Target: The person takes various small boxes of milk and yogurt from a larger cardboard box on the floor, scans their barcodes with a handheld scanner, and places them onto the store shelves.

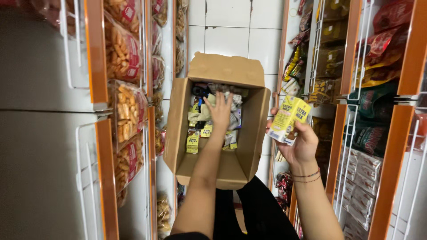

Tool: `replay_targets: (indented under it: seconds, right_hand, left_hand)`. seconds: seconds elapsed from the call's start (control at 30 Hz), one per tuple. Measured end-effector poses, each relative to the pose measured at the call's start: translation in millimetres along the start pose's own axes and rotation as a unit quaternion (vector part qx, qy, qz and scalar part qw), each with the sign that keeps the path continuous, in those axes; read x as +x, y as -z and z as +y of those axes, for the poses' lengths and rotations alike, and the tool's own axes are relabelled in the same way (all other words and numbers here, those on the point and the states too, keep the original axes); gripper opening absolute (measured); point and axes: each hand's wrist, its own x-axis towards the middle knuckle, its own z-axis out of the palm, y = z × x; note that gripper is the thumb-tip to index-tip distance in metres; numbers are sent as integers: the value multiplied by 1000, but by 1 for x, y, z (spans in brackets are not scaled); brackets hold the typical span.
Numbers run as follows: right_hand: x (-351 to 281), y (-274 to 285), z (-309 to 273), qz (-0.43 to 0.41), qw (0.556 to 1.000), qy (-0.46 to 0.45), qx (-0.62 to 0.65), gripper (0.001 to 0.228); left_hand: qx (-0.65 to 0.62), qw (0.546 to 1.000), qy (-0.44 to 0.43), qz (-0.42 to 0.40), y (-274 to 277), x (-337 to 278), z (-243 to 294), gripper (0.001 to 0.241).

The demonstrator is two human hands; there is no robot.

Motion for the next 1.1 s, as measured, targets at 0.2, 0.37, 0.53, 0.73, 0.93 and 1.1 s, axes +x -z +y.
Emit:
replay_targets:
  seconds: [0.2,0.37,0.53,0.73,0.93,1.1]
  right_hand:
    - [-1,1,-3,22,993,23,-115,58]
    - [5,13,-1,-6,954,111,-280,73]
    - [-11,18,26,-51,935,59,-347,73]
    - [-34,-35,22,-83,969,-48,-227,64]
    - [-65,-107,-3,-115,979,-72,-152,64]
    - [-84,-148,2,-159,965,-99,-184,67]
  left_hand:
    - [-65,996,-29,-45,53,16,-30,60]
    - [-319,929,9,188,182,-9,0,73]
    - [-643,747,-71,155,311,-62,65,85]
    - [-478,863,-34,158,428,-83,82,75]
    - [-354,857,-279,249,433,-119,62,40]
    - [-370,870,-160,285,508,-121,65,71]
